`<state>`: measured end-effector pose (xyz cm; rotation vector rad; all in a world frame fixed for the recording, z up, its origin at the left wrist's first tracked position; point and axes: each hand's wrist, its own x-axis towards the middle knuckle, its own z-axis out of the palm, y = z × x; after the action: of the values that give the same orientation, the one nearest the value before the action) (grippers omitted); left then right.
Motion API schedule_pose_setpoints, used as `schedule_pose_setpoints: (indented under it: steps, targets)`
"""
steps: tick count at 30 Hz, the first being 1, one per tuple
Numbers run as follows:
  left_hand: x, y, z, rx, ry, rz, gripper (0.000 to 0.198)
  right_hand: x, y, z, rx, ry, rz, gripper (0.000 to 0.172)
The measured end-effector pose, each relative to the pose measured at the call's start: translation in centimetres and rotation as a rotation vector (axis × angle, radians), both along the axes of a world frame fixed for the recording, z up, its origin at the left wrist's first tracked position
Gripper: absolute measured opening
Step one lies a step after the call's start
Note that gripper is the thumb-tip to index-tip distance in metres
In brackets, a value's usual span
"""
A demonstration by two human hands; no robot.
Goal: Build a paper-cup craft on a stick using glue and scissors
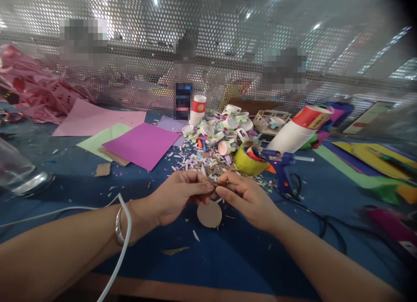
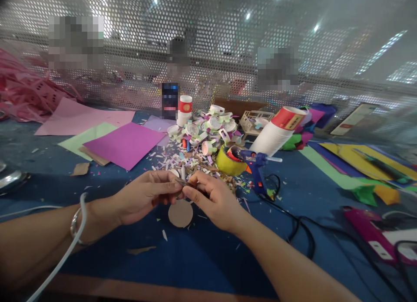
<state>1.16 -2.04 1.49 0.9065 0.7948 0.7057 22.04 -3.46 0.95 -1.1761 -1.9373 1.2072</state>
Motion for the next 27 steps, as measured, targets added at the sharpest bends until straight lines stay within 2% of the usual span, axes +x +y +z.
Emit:
schedule_pose_setpoints:
  steps: [6,11,15,22,27]
  targets:
    - [0.0,-0.3,0.3,-0.043,-0.052,-0.002,0.028,-0.1,-0.2,0.3,-0.011,0.017,-0.018,0.040]
    - [0.2,-0.4,0.0,0.076,-0.043,0.046,0.027,-0.1,0.0,0.1,-0.048,0.096,-0.006,0.036]
    - [0.1,-0.2,-0.3,0.098,-0.024,0.071,0.026,-0.1,0.0,0.0,-0.073,0.107,-0.011,0.036]
    - [0.1,0.0,-0.6,0.089,0.034,0.043,0.024,-0.2,0.1,-0.2,-0.074,0.087,-0.009,0.036]
    - [0.0,0.1,-0.8,0.175,0.031,0.020,0.030,-0.1,0.1,0.0,-0.044,0.055,-0.009,0.036]
